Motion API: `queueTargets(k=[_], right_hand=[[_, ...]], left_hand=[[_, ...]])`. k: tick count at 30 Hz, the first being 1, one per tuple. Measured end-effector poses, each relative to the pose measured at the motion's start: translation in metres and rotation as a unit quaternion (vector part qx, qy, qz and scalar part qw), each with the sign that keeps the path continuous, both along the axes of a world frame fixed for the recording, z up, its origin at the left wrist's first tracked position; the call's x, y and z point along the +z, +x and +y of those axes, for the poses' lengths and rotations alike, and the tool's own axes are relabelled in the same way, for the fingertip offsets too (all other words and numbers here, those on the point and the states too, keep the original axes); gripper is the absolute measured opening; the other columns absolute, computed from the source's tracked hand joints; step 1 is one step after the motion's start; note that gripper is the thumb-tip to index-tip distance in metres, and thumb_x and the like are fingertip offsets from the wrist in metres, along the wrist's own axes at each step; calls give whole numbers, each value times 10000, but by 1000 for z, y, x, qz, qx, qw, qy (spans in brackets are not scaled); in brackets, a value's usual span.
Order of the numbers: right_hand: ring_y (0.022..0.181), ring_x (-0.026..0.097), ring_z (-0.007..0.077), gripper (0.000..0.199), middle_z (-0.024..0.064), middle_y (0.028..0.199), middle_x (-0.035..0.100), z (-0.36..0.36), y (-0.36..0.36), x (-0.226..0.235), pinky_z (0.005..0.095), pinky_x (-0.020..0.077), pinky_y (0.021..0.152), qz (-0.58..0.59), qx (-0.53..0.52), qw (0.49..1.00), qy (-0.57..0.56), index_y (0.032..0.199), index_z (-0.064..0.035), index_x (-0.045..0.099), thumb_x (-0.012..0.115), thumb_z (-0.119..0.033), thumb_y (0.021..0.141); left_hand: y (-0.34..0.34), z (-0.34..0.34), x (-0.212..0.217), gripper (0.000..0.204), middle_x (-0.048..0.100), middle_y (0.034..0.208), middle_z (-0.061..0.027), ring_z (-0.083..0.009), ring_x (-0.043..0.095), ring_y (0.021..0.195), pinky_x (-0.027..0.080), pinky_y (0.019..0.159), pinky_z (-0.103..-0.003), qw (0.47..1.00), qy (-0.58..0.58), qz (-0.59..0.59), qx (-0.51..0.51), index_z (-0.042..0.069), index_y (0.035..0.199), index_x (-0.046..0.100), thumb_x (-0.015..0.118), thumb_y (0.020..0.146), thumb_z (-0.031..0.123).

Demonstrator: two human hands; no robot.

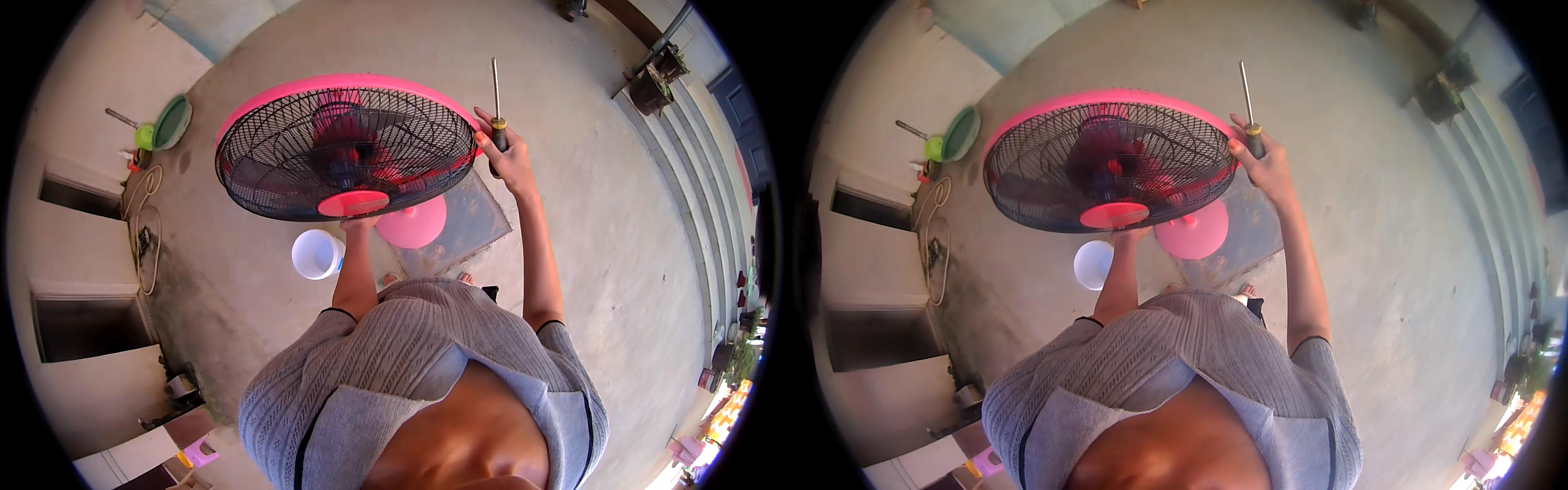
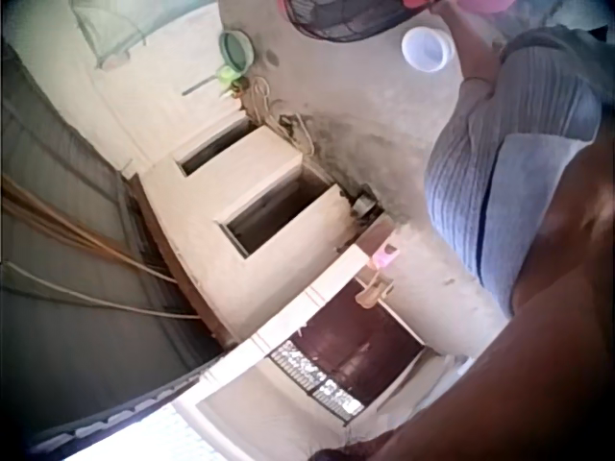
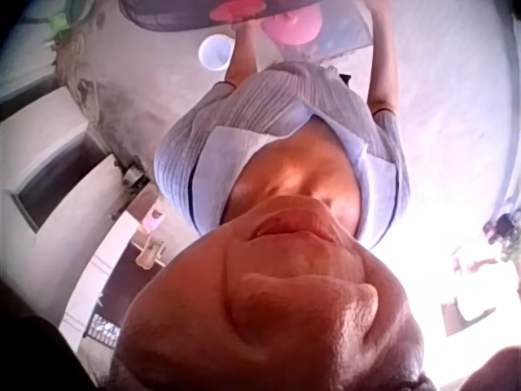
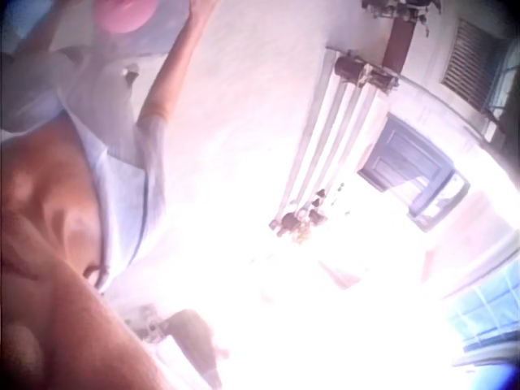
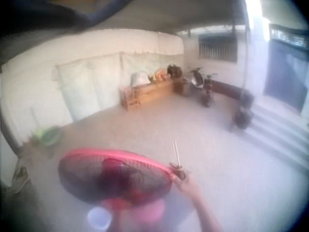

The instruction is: The person assembles a pink standing fan by attaching the front and rear wire cages to the fan head. They use a screwdriver to tighten the screws securing the cages in place.

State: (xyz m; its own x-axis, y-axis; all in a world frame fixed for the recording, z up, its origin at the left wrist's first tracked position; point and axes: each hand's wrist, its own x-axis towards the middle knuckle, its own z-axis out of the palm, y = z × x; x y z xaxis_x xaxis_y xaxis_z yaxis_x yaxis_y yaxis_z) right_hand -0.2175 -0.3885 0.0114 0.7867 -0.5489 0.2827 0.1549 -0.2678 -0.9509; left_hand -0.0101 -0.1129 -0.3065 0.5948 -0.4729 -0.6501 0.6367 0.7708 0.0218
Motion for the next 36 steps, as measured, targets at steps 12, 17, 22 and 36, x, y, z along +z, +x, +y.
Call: queueTargets(k=[12,17,22,36], right_hand=[[1182,523,255,517,146,1244,559,-24,-21,-96,413,459,928,-8,-83,961,265,1317,-24,473,619,-295,900],[1151,550,244,482,155,1226,574,-21,-26,-106,421,461,924,17,-143,961,237,1318,-48,477,611,-261,907],[1304,402,271,563,154,1413,415,-21,-17,-15,459,338,1070,3,7,997,82,1419,-45,328,536,-282,953],[1147,543,333,320,64,1151,623,-33,1,-250,616,446,947,204,24,835,511,1147,-102,553,613,-64,834]], left_hand=[[-4,2,10,767,469,1365,-89,-349,380,1293,259,1067,-582,988,-135,67,39,164,1329,456,171,856,696],[-37,-15,77,706,472,1368,-83,-312,396,1290,277,1087,-513,997,-35,49,37,174,1338,443,220,872,656],[-26,-1,-2,665,494,1339,-89,-323,432,1254,337,1045,-536,988,-97,-35,115,183,1360,422,246,882,610],[-30,-35,41,565,466,1363,-68,-315,452,1238,382,1012,-508,983,-33,-3,182,165,1348,428,234,925,486]])
